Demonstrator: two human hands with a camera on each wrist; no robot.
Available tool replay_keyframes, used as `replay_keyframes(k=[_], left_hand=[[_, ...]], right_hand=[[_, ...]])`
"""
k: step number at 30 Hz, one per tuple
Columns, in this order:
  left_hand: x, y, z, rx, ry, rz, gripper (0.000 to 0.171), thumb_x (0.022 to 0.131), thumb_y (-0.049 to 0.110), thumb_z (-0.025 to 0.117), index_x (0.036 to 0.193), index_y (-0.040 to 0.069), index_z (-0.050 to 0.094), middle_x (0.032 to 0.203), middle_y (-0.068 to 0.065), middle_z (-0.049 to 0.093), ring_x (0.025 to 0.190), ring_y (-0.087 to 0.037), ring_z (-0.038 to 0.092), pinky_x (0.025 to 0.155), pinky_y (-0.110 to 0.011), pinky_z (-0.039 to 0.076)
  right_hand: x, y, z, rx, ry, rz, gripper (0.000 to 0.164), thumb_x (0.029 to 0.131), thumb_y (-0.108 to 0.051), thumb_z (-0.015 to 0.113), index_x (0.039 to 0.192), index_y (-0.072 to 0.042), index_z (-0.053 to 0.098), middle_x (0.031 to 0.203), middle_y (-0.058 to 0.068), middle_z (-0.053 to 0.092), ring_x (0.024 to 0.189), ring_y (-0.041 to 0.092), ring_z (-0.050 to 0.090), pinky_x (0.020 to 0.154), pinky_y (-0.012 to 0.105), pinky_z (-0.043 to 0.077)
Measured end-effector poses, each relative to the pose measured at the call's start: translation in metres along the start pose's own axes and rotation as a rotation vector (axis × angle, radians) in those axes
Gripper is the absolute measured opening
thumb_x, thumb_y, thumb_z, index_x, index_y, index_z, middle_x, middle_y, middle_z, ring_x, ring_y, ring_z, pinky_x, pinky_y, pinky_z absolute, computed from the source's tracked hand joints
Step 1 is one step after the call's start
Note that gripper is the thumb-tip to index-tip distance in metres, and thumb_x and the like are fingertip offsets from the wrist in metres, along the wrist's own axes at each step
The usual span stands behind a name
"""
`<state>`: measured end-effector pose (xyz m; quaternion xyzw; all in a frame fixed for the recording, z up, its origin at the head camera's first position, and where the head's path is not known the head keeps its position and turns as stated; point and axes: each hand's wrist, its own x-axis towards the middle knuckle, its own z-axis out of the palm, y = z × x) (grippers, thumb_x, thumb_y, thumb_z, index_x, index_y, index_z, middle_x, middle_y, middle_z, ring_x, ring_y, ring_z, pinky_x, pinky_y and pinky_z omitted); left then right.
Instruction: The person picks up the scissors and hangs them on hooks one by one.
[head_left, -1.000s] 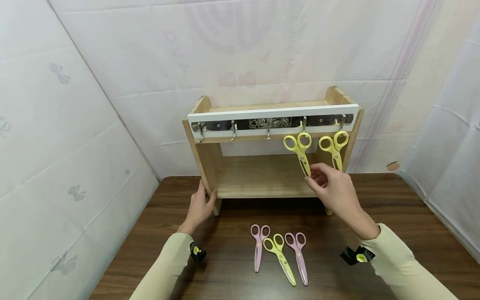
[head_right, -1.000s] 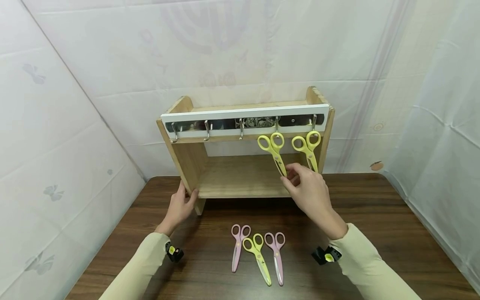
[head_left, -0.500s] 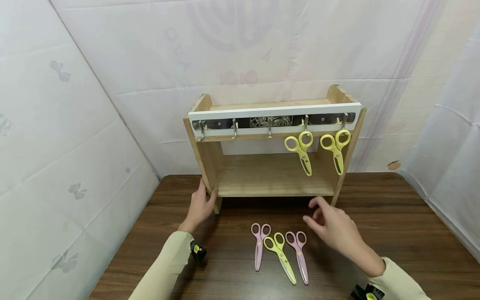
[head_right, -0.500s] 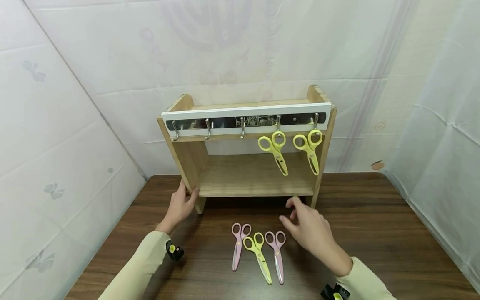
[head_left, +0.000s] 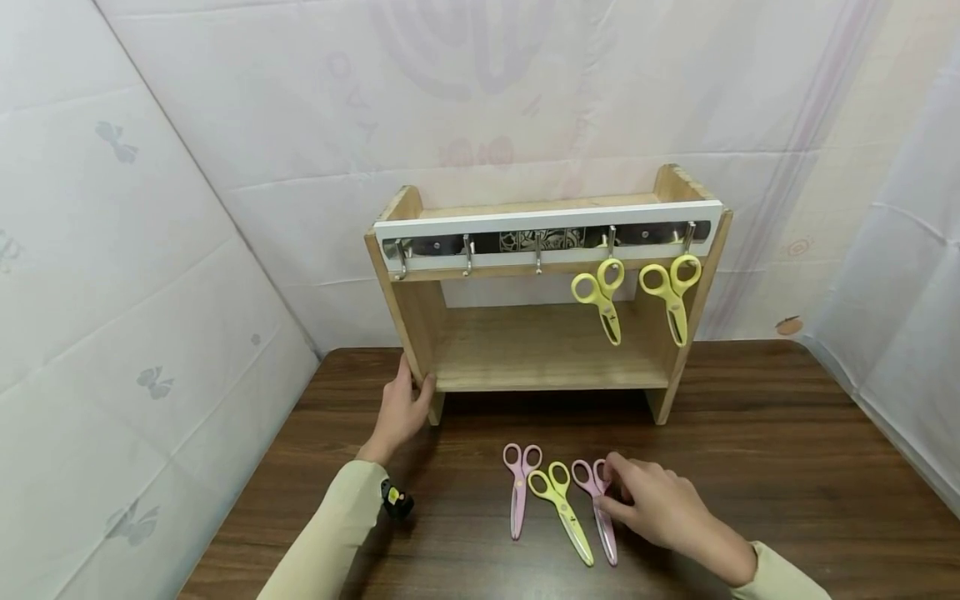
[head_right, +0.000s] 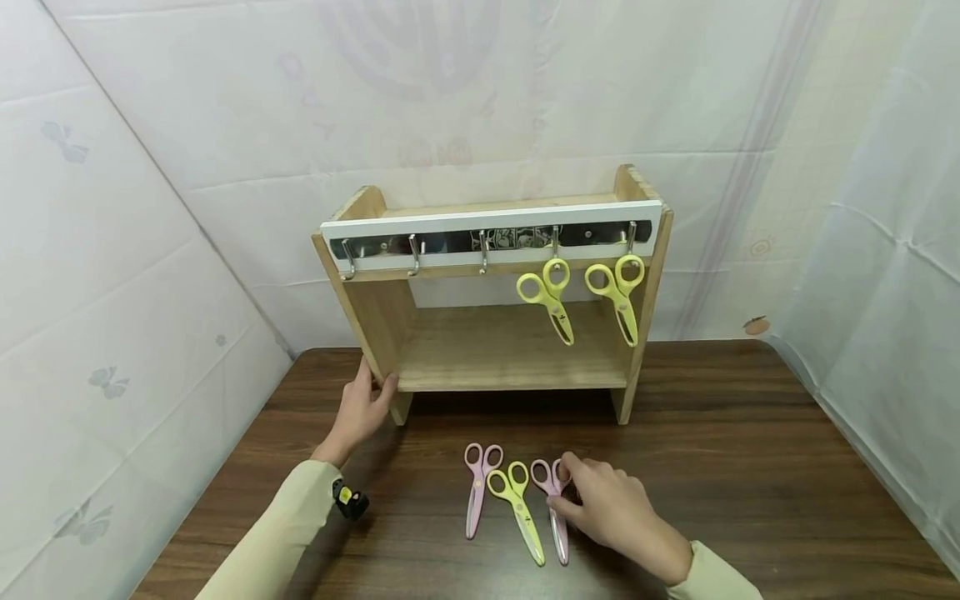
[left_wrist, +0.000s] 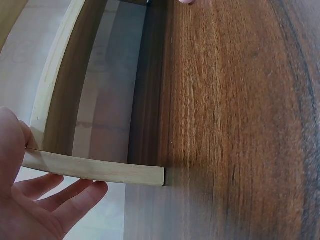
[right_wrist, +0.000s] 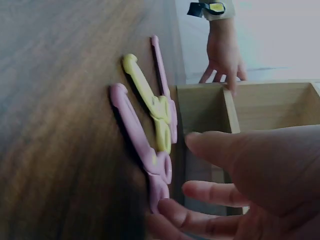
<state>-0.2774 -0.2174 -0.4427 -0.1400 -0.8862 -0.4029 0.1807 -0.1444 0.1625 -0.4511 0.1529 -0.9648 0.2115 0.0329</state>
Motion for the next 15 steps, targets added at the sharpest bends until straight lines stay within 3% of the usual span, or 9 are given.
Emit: replay_keyframes(k=[6,15], left_hand=[[0.000,0.000,0.000,-0.004,0.004,0.001,0.057,0.108,0.017,0.054,0.157,0.002,0.029,0.129,-0.033,0.062,0.108,-0.043,0.069,0.076,-0.051,0.062],[0.000,0.000,0.000,-0.011,-0.002,-0.001,0.058,0.108,0.018,0.054,0.158,0.003,0.028,0.130,-0.033,0.061,0.110,-0.042,0.069,0.078,-0.050,0.062]], right_hand=[[-0.005,0.001,0.008,-0.048,-0.032,0.007,0.037,0.081,-0.051,0.083,0.093,-0.028,0.057,0.087,-0.010,0.063,0.065,0.016,0.056,0.049,0.042,0.043],[-0.009,0.002,0.015,-0.076,-0.032,0.002,0.041,0.077,-0.050,0.086,0.087,-0.027,0.054,0.080,-0.012,0.055,0.064,0.014,0.052,0.049,0.040,0.041]])
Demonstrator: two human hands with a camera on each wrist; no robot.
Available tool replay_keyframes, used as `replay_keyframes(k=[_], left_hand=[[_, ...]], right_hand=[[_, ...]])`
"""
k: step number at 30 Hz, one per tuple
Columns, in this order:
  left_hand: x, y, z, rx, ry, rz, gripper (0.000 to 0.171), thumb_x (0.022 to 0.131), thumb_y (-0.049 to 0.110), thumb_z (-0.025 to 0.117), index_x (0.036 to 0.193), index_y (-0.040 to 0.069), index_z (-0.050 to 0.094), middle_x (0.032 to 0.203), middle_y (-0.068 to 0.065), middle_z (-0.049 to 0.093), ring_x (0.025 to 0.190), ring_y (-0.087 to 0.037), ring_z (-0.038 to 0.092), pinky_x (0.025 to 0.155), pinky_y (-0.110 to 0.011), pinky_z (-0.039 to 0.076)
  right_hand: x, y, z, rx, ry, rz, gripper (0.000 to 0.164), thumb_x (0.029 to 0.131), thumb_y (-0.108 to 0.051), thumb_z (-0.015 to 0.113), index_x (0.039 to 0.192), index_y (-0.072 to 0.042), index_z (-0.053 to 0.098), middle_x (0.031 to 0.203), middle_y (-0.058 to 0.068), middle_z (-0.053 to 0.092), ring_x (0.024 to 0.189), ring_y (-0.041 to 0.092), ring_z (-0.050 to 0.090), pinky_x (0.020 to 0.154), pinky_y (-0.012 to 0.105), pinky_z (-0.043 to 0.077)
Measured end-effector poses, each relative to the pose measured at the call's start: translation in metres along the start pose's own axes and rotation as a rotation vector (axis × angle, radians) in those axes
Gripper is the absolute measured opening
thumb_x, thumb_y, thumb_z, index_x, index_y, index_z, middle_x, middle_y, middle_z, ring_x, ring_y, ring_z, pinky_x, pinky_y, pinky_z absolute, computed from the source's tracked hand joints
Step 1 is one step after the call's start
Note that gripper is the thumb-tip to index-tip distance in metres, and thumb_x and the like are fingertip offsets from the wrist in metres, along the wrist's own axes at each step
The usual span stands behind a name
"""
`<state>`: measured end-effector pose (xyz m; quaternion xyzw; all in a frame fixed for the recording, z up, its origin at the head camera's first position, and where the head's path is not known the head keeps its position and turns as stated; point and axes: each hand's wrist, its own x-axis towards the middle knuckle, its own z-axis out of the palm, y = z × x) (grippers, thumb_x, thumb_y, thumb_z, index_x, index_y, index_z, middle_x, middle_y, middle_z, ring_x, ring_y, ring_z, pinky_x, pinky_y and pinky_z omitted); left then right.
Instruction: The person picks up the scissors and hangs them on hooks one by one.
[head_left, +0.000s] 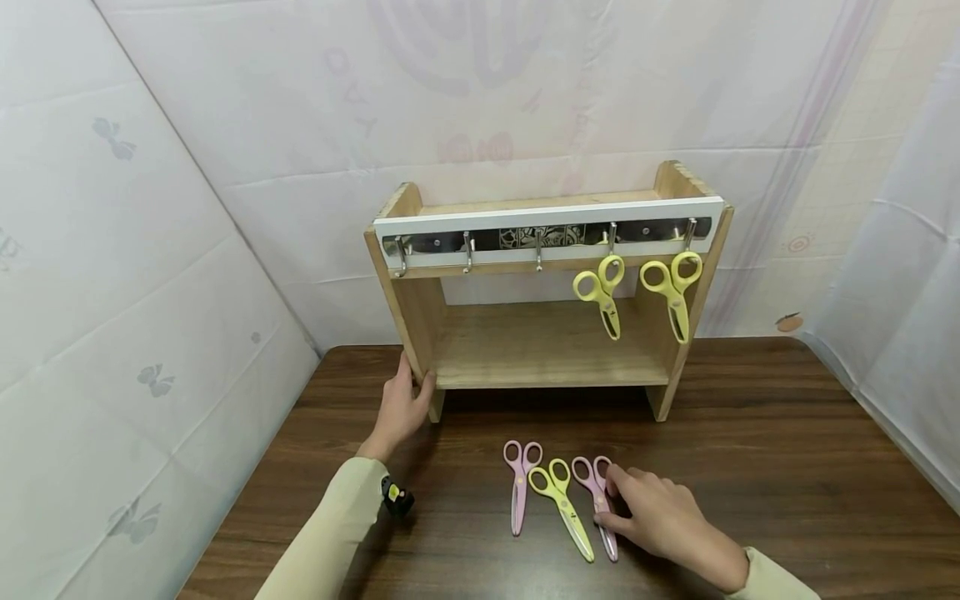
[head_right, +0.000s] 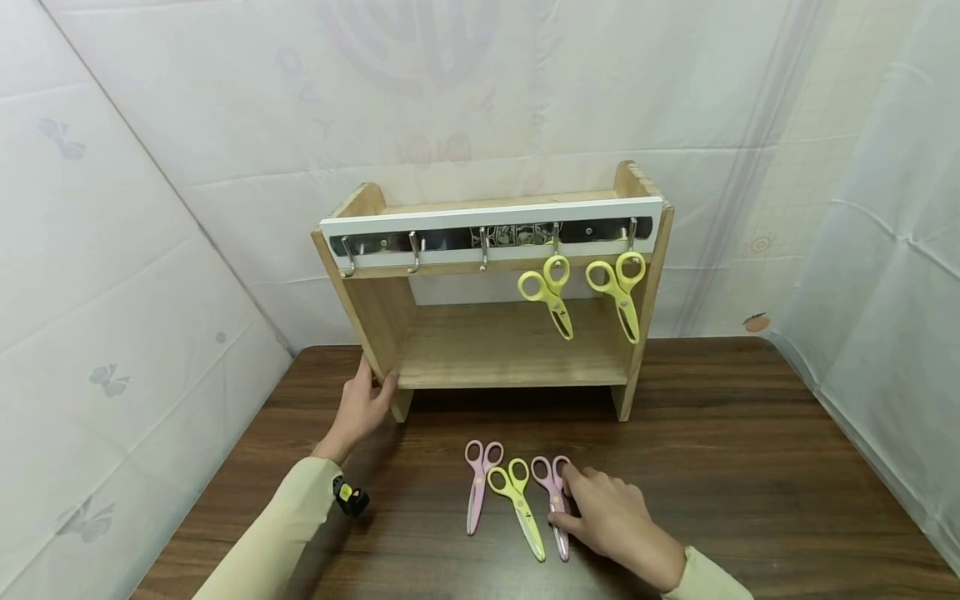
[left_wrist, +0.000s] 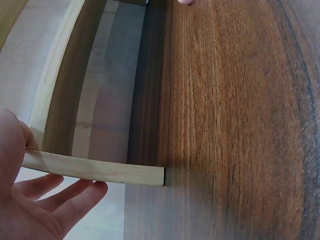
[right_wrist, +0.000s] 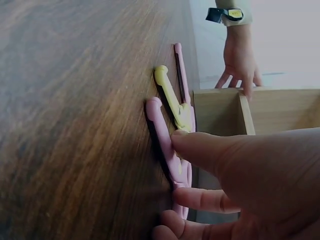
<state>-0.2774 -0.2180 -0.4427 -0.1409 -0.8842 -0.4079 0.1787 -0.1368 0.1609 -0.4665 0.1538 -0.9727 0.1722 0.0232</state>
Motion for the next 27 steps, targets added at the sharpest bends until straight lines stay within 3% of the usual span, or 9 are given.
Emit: replay_keyframes(k=[8,21,27], left_hand=[[0.0012,0.0008,-0.0003,-0.002,-0.005,0.000,0.059,0.108,0.019,0.054,0.158,0.003,0.027,0.130,-0.033,0.061,0.109,-0.043,0.069,0.076,-0.049,0.062],[0.0006,0.0011,-0.0003,0.013,-0.001,0.002,0.059,0.108,0.018,0.054,0.158,0.002,0.027,0.130,-0.033,0.061,0.110,-0.043,0.068,0.079,-0.051,0.062],[0.0000,0.0014,-0.0009,0.019,-0.001,-0.001,0.059,0.108,0.018,0.055,0.158,0.003,0.027,0.130,-0.033,0.061,0.110,-0.042,0.068,0.079,-0.051,0.061]], right_hand=[[-0.0013,0.0004,0.0006,-0.007,0.003,-0.021,0.041,0.078,-0.048,0.087,0.079,-0.029,0.051,0.077,-0.014,0.047,0.064,0.010,0.045,0.049,0.036,0.039],[0.0006,-0.0002,-0.0045,-0.031,-0.030,0.001,0.038,0.077,-0.040,0.089,0.078,-0.028,0.053,0.077,-0.014,0.048,0.065,0.012,0.050,0.050,0.040,0.043],[-0.0001,0.0066,-0.0090,-0.022,-0.037,-0.016,0.034,0.077,-0.035,0.089,0.079,-0.030,0.056,0.078,-0.015,0.050,0.063,0.011,0.047,0.048,0.037,0.040]])
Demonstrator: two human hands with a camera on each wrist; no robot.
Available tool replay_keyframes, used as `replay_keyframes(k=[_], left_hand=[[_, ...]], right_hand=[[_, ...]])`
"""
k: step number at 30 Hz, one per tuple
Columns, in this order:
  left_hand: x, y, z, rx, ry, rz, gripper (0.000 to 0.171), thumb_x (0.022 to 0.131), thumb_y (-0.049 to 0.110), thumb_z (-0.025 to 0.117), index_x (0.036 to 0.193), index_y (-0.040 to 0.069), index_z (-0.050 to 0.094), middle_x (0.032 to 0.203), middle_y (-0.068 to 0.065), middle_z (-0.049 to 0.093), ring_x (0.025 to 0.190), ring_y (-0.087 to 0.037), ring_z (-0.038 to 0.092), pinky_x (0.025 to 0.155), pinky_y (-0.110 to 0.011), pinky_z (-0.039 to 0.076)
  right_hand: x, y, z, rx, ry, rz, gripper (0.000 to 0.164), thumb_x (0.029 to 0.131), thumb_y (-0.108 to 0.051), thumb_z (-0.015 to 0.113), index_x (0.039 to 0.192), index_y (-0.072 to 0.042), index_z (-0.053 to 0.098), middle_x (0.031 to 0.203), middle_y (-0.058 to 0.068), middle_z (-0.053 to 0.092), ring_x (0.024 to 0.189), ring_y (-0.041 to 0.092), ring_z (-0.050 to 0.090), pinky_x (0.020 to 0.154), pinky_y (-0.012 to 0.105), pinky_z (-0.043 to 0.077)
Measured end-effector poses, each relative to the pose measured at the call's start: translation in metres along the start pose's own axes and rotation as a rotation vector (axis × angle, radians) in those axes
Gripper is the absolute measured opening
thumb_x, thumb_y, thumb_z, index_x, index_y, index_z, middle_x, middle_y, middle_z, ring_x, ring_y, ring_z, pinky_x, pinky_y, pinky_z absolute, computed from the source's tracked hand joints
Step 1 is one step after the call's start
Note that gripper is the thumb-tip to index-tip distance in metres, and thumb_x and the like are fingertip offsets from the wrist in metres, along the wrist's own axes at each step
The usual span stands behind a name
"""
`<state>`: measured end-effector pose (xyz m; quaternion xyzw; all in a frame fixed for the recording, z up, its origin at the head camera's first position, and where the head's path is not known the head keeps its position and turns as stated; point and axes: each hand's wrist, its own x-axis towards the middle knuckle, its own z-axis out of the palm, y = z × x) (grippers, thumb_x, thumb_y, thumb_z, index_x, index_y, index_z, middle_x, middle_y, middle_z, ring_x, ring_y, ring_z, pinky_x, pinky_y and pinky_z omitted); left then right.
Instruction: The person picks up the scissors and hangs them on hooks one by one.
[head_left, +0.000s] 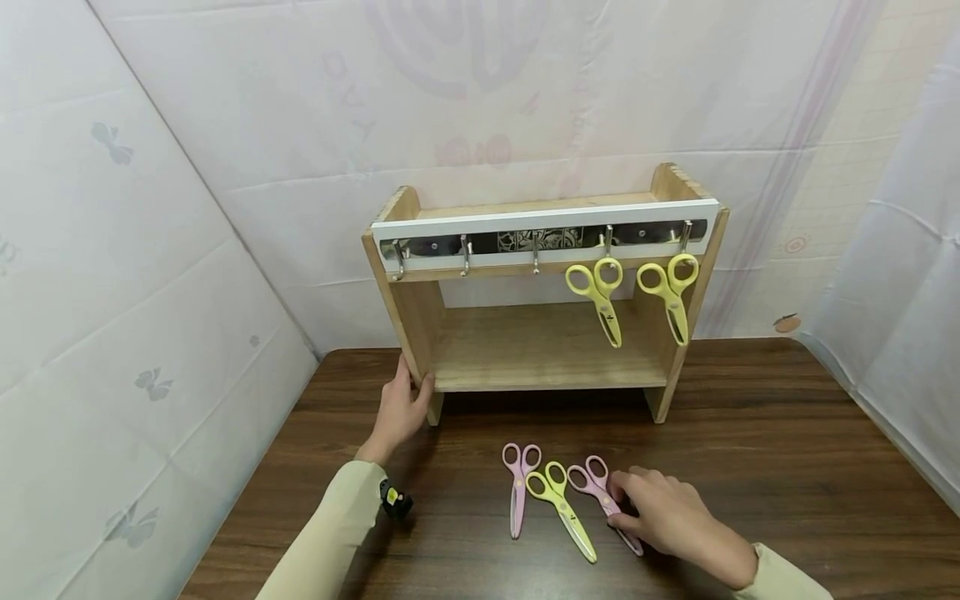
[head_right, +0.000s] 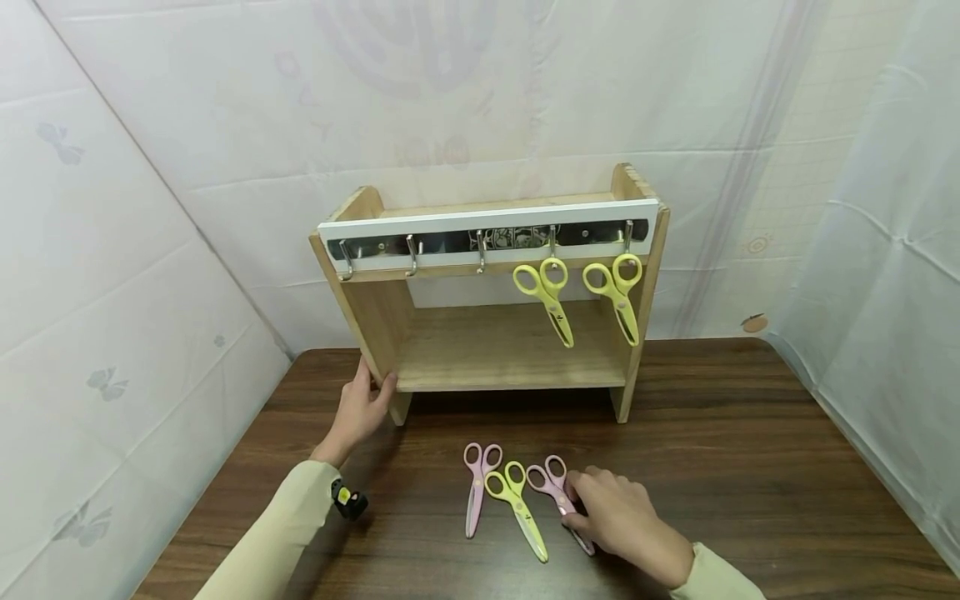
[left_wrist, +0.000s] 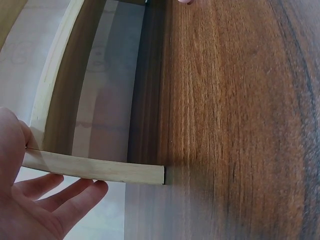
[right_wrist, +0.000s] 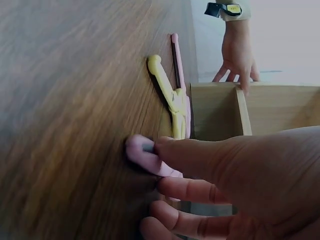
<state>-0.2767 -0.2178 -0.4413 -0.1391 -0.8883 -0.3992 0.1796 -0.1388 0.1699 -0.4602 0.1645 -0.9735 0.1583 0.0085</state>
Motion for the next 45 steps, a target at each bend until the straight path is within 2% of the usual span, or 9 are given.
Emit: replay_keyframes(k=[10,18,27,37,45], left_hand=[[0.000,0.002,0.000,-0.005,0.003,-0.002,0.060,0.108,0.018,0.055,0.158,0.003,0.026,0.128,-0.033,0.062,0.108,-0.042,0.069,0.077,-0.051,0.062],[-0.001,0.003,0.000,-0.011,-0.003,-0.017,0.059,0.108,0.017,0.054,0.158,0.003,0.026,0.129,-0.033,0.061,0.109,-0.043,0.069,0.076,-0.051,0.062],[-0.001,0.003,0.001,-0.013,-0.001,-0.024,0.059,0.108,0.016,0.055,0.158,0.002,0.027,0.129,-0.034,0.061,0.109,-0.043,0.069,0.076,-0.051,0.062],[0.001,0.004,0.000,-0.016,0.012,0.005,0.056,0.107,0.016,0.056,0.156,0.002,0.030,0.128,-0.033,0.062,0.109,-0.042,0.069,0.077,-0.052,0.062],[-0.001,0.005,0.000,-0.019,0.004,-0.011,0.056,0.108,0.016,0.055,0.156,0.002,0.030,0.130,-0.033,0.062,0.111,-0.043,0.068,0.079,-0.053,0.061]], right_hand=[[-0.004,0.016,-0.007,-0.003,-0.001,0.003,0.032,0.080,-0.024,0.087,0.076,-0.029,0.057,0.074,-0.015,0.045,0.061,0.008,0.044,0.046,0.033,0.037],[-0.005,0.026,-0.007,0.014,0.018,-0.009,0.031,0.084,-0.022,0.085,0.074,-0.030,0.057,0.070,-0.016,0.043,0.058,0.004,0.042,0.045,0.030,0.035],[-0.005,0.028,-0.008,0.021,0.014,-0.014,0.031,0.084,-0.022,0.085,0.075,-0.031,0.057,0.068,-0.017,0.043,0.057,0.004,0.042,0.045,0.030,0.035],[-0.002,0.031,-0.009,0.048,0.025,0.005,0.033,0.086,-0.024,0.084,0.075,-0.031,0.054,0.066,-0.017,0.043,0.056,0.004,0.042,0.046,0.030,0.035],[-0.002,0.035,-0.008,0.045,0.079,0.001,0.035,0.084,-0.018,0.085,0.078,-0.031,0.054,0.065,-0.018,0.044,0.058,0.004,0.043,0.046,0.031,0.035]])
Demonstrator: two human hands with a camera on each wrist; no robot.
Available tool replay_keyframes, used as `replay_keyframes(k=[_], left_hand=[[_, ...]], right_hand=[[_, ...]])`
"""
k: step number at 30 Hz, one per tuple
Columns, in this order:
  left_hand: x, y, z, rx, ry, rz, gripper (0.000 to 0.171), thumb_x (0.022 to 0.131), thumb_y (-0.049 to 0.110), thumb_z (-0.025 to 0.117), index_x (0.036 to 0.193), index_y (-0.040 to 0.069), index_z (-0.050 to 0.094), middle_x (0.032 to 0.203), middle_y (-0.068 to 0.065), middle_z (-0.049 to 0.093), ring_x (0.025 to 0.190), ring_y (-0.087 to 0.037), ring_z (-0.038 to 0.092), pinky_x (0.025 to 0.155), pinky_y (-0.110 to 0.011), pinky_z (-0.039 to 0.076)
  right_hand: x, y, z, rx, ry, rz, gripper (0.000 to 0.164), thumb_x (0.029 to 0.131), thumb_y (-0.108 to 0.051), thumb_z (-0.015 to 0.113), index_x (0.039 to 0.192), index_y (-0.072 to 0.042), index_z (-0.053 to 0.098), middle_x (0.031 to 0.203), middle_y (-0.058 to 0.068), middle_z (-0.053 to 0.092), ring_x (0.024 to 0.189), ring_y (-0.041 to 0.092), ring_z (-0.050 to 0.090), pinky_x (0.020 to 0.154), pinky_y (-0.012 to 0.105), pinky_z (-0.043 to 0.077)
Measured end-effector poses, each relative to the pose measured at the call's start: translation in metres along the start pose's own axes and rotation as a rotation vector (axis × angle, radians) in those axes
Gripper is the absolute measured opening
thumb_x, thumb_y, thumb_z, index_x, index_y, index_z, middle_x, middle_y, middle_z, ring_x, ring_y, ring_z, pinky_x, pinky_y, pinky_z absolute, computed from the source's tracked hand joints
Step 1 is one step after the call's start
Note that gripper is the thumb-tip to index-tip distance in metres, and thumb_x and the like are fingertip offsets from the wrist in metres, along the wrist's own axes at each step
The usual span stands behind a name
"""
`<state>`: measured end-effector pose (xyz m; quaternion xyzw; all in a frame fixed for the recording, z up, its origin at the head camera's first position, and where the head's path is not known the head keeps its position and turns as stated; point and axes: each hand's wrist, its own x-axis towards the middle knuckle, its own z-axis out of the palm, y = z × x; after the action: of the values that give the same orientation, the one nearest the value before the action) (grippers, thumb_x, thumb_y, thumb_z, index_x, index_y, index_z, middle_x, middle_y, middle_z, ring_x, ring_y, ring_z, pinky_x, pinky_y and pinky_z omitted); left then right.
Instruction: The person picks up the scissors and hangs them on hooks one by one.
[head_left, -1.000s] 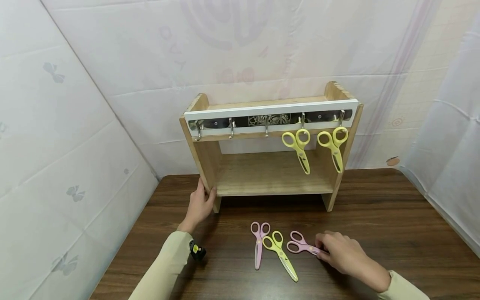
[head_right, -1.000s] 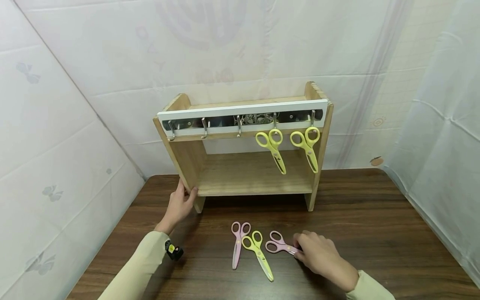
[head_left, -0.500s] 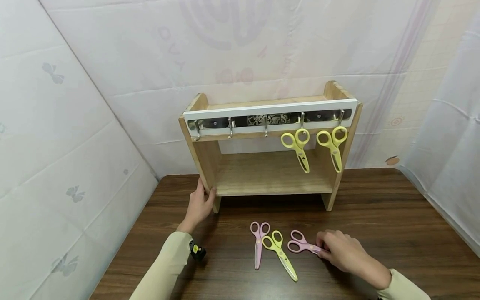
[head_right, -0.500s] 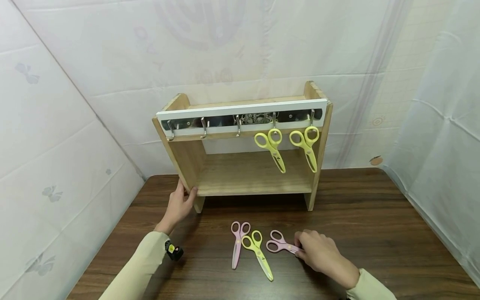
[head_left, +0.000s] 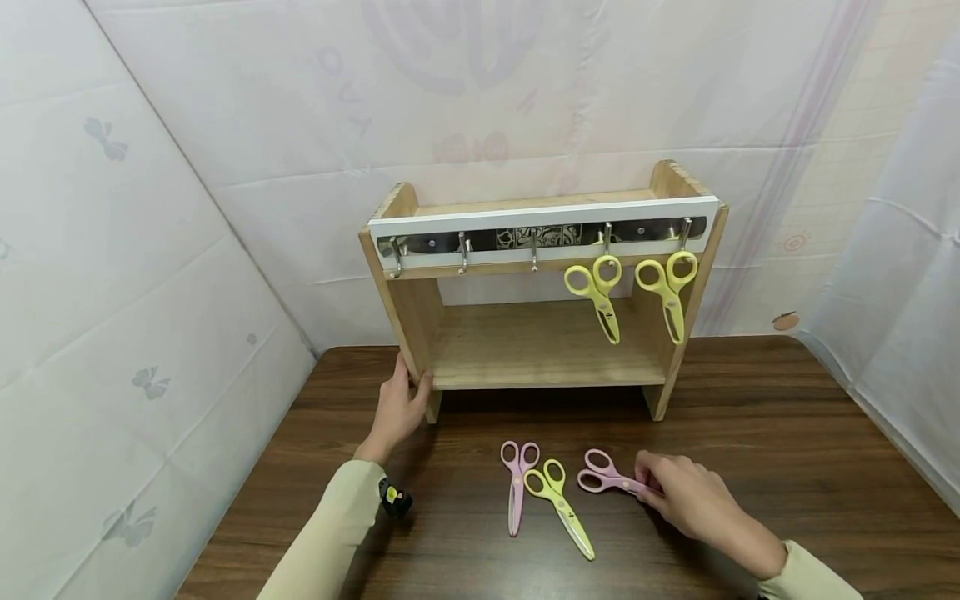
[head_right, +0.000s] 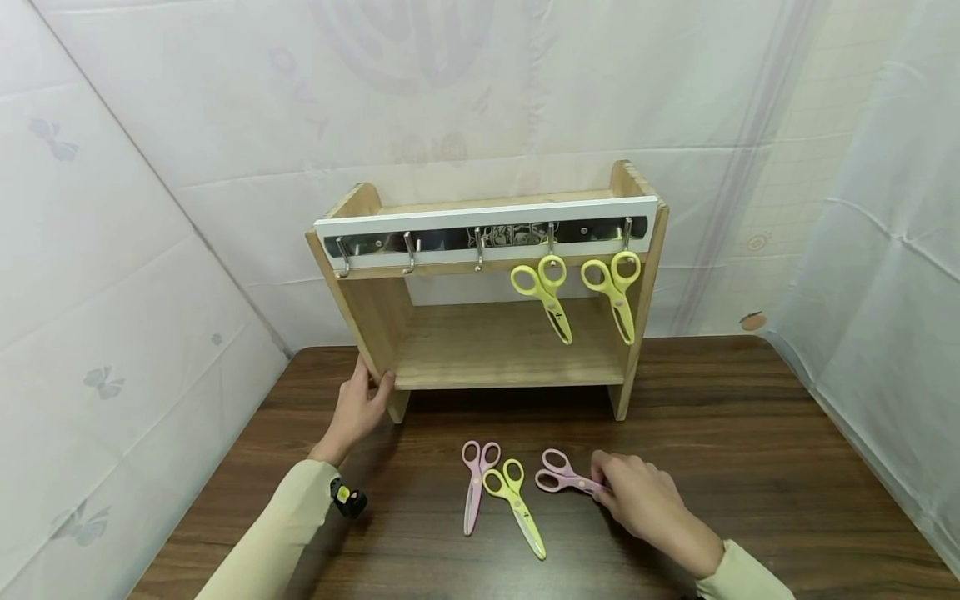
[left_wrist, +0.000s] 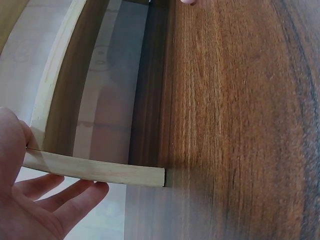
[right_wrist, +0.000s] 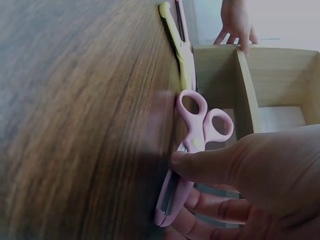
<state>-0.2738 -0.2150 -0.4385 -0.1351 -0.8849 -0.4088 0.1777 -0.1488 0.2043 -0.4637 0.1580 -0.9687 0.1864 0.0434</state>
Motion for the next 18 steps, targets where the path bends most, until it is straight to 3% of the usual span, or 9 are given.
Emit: replay_keyframes(k=[18], left_hand=[[0.0003,-0.0023,0.0015,0.001,0.003,-0.003,0.055,0.108,0.018,0.055,0.155,0.002,0.032,0.130,-0.032,0.062,0.112,-0.042,0.068,0.081,-0.053,0.061]], right_hand=[[0.0006,0.0035,0.0014,-0.007,0.026,-0.024,0.034,0.084,-0.018,0.085,0.079,-0.030,0.054,0.066,-0.019,0.044,0.057,0.003,0.042,0.045,0.029,0.034]])
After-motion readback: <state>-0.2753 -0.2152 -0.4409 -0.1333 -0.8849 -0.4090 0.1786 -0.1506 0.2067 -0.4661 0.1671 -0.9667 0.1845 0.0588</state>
